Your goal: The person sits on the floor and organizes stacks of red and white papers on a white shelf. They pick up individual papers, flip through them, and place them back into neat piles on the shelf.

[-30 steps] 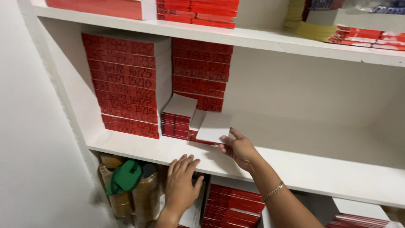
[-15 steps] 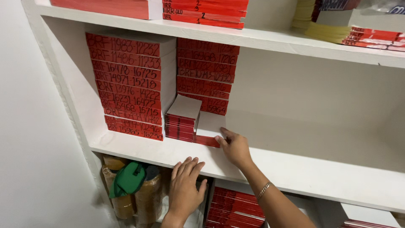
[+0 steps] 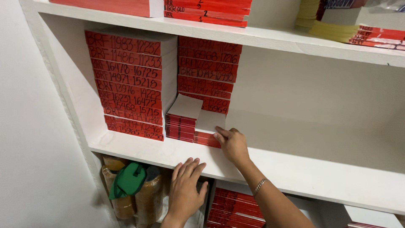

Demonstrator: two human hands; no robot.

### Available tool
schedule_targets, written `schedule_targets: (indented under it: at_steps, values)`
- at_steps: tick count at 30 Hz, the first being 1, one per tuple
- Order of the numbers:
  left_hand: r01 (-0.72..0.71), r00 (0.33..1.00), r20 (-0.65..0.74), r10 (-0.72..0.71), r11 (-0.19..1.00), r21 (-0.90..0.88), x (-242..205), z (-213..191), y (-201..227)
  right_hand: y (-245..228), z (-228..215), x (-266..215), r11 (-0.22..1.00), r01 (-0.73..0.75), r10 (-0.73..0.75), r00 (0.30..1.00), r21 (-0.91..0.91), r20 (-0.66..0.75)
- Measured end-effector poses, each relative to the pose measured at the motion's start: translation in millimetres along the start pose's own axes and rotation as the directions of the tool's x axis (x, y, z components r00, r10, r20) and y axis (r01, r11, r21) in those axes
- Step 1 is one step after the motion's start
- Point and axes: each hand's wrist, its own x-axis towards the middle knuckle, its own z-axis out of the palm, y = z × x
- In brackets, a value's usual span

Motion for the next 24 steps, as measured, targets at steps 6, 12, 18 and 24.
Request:
schedule_targets:
  at_steps: [6,12,18,24]
  values:
    - [-0.019,0.999,-0.028,0.019,1.000,-0.009,-0.6,-0.4,-0.2,19.7,17.8,7.5,0.992,0.111,-0.117,0.988,-0.067,-0.096]
    - [-0.049,0.996,-0.079,0.048,0.999,-0.009,-1.0,1.9,-1.6,4.7,6.2,-0.9,0.997,0.058,-0.062,0.995,-0.056,-0.073]
    - [-0.048,0.997,-0.067,0.048,0.999,0.011,-2.2,3.5,-3.8,-13.9,-30.8,-31.8,0.997,-0.074,0.075,0.997,0.026,-0.025]
    - [-0.080,0.987,-0.135,0.085,0.996,0.040,-4.9,12.5,-6.2,10.0,-93.9,-107.1,0.991,-0.055,0.070,0.990,0.125,-0.124]
